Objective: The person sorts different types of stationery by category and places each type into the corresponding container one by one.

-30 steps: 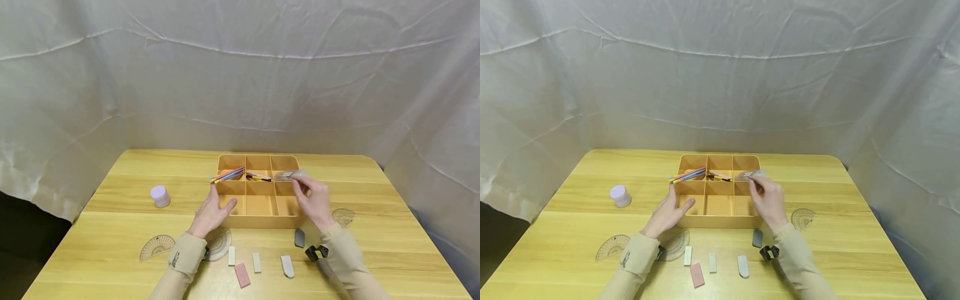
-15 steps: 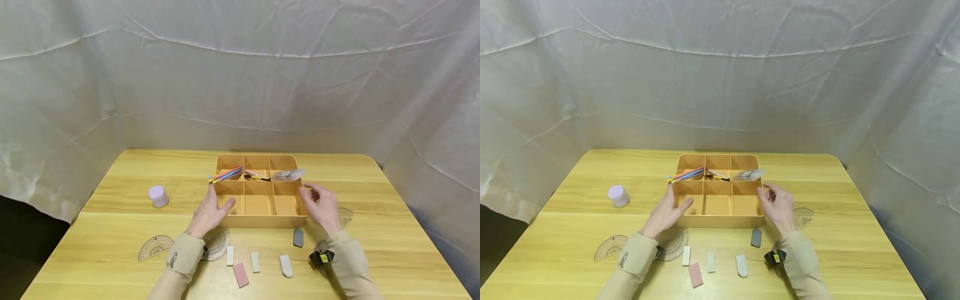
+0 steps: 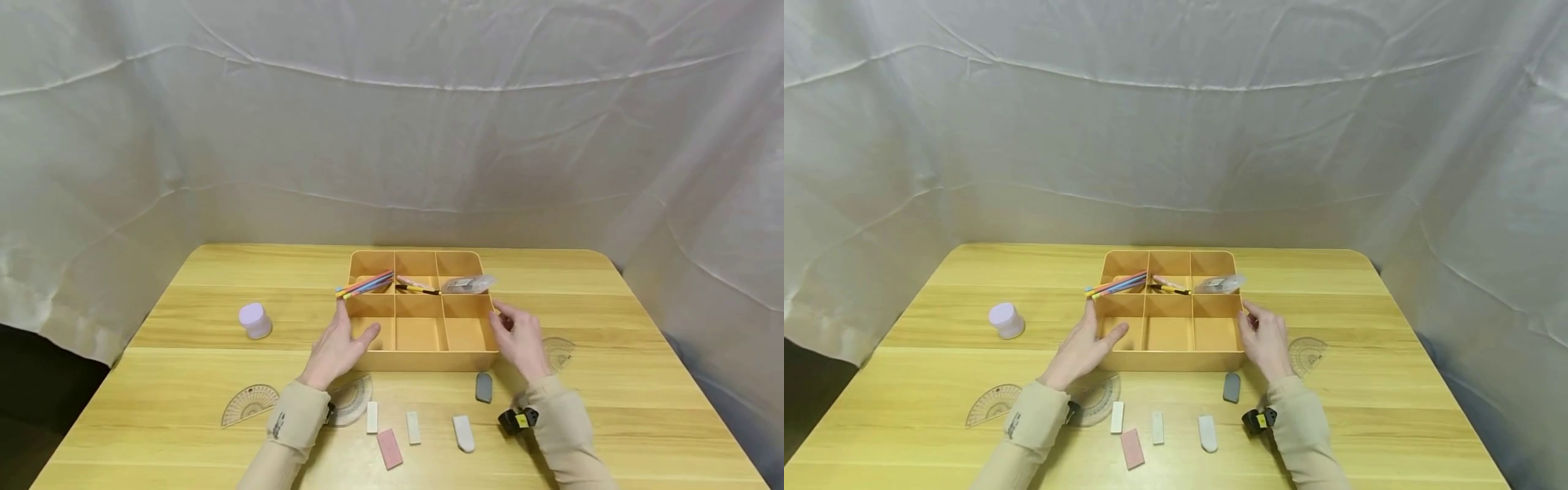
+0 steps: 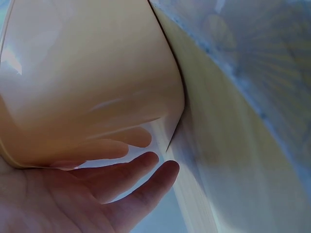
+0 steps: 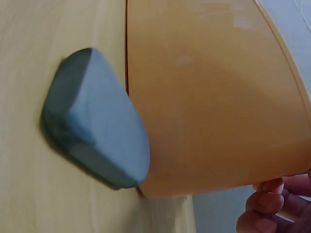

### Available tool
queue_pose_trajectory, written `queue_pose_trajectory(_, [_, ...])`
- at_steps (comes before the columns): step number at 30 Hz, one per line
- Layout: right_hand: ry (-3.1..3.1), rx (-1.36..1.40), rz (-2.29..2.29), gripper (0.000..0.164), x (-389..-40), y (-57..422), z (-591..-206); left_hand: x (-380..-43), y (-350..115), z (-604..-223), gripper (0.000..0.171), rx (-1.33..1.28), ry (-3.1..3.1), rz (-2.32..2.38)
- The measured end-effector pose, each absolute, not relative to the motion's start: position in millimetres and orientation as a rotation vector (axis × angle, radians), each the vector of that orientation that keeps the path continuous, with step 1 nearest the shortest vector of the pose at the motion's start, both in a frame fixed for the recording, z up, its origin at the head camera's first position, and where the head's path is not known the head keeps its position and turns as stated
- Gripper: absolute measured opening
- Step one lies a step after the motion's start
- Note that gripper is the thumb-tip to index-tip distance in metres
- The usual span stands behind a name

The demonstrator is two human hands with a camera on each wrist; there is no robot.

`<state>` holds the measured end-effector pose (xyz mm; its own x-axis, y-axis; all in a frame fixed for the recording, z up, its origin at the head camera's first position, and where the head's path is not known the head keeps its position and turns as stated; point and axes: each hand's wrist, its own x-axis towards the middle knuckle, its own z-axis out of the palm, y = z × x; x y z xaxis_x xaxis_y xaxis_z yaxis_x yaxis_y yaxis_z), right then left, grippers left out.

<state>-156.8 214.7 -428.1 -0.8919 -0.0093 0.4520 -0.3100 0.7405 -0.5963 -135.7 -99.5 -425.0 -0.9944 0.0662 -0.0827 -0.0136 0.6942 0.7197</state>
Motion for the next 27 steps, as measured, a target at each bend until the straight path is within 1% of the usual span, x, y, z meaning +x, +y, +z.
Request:
queue_pose_trajectory(9, [-2.522,0.232,0.95,0.028,-156,211,-430,-131,-111,-423,0.104,0.066,2.784,1.245])
queue_pose_trajectory(13, [-2.524,0.223,0.95,0.027,-156,210,-431,-127,-126,-416,0.1,0.099,2.783,1.219])
queue_pose_trajectory(19, [-2.524,0.221,0.949,0.027,-156,210,-431,-130,-164,-408,0.088,0.162,2.877,1.03])
queue_pose_trajectory(23, [-2.521,0.223,0.95,0.027,-156,210,-431,-136,-197,-406,0.082,0.139,2.932,0.92])
queue_pose_trajectory(27, [-2.513,0.223,0.959,0.027,-156,210,-432,-141,-226,-407,0.084,0.103,2.928,0.841])
